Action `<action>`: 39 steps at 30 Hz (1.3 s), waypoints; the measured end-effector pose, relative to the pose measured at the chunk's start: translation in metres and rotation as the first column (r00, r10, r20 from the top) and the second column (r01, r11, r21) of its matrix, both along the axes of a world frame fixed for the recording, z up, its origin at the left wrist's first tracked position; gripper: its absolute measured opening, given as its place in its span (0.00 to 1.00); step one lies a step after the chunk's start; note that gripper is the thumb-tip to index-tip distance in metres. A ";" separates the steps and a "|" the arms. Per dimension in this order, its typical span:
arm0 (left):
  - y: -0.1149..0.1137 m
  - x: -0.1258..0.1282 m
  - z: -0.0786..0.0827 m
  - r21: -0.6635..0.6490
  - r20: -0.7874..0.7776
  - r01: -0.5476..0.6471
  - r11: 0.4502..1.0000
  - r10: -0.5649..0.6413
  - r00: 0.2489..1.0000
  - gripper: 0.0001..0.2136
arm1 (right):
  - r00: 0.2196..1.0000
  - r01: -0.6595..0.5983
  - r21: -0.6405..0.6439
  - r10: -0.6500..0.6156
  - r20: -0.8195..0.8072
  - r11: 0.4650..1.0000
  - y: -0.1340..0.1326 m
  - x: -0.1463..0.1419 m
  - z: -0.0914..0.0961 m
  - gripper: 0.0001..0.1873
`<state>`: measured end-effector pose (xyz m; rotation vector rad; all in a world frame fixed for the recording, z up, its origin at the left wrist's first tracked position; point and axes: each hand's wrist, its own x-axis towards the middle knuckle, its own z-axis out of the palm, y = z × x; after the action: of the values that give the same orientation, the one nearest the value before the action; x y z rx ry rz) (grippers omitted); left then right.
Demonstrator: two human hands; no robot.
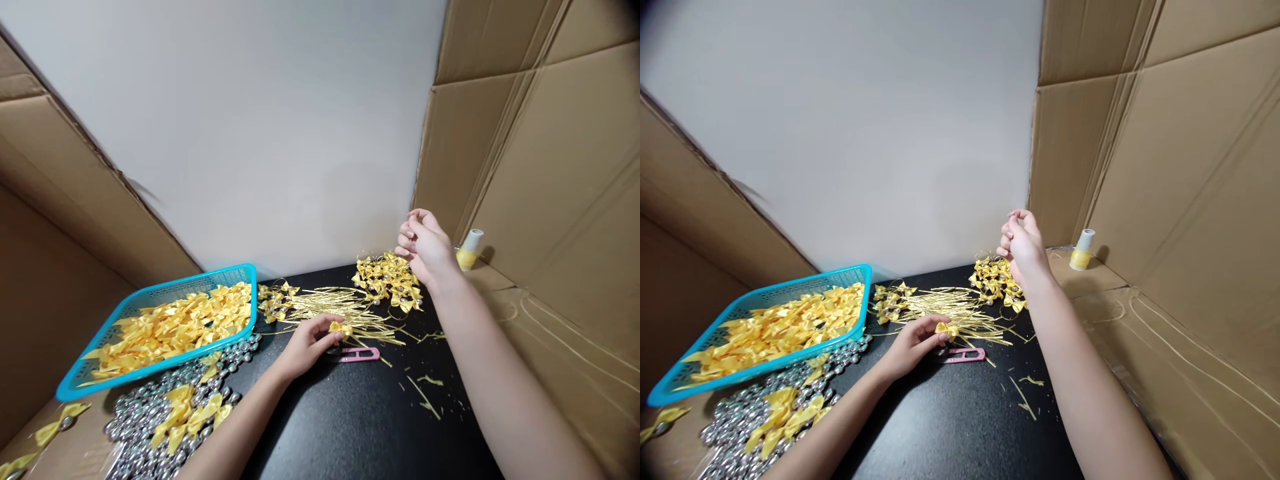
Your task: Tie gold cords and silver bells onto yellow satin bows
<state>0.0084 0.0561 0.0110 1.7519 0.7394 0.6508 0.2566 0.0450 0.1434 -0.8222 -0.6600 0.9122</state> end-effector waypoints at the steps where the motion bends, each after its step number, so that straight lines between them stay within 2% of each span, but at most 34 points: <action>1: 0.000 0.000 0.000 -0.010 0.004 0.000 1.000 0.000 1.000 0.17 | 1.000 -0.004 -0.003 0.004 -0.002 1.000 0.001 0.000 0.000 0.11; 8: 0.001 0.002 -0.001 -0.084 0.040 -0.010 0.996 0.013 0.999 0.18 | 0.999 -0.022 -0.040 0.020 -0.042 0.999 0.004 -0.004 -0.002 0.09; 12: 0.003 0.003 -0.001 -0.141 0.083 -0.036 0.989 0.048 0.995 0.17 | 0.997 0.006 -0.070 -0.012 -0.082 0.998 0.003 0.000 -0.001 0.08; 19: 0.011 -0.001 -0.011 -0.262 0.188 -0.032 0.964 0.084 0.979 0.17 | 0.989 0.064 -0.090 -0.075 -0.125 0.994 0.001 0.011 0.000 0.07; 24: 0.013 -0.004 -0.015 -0.322 0.243 -0.019 0.946 0.102 0.965 0.19 | 0.988 0.065 -0.098 -0.078 -0.136 0.993 0.002 0.015 -0.002 0.07; 26: 0.013 -0.005 -0.016 -0.341 0.257 -0.018 0.940 0.111 0.960 0.16 | 0.988 0.056 -0.100 -0.070 -0.137 0.993 0.004 0.016 -0.003 0.07; 31: 0.013 -0.006 -0.019 -0.362 0.271 -0.019 0.932 0.125 0.954 0.12 | 0.989 0.040 -0.103 -0.055 -0.137 0.994 0.005 0.017 -0.005 0.07; 39: 0.012 -0.006 -0.014 -0.333 0.259 -0.025 0.943 0.117 0.959 0.14 | 0.988 0.044 -0.110 -0.060 -0.146 0.993 0.005 0.015 -0.004 0.07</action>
<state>0.0029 0.0682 -0.0031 1.3034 0.6753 0.7575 0.2714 0.0499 0.1391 -0.8536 -0.4609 0.9576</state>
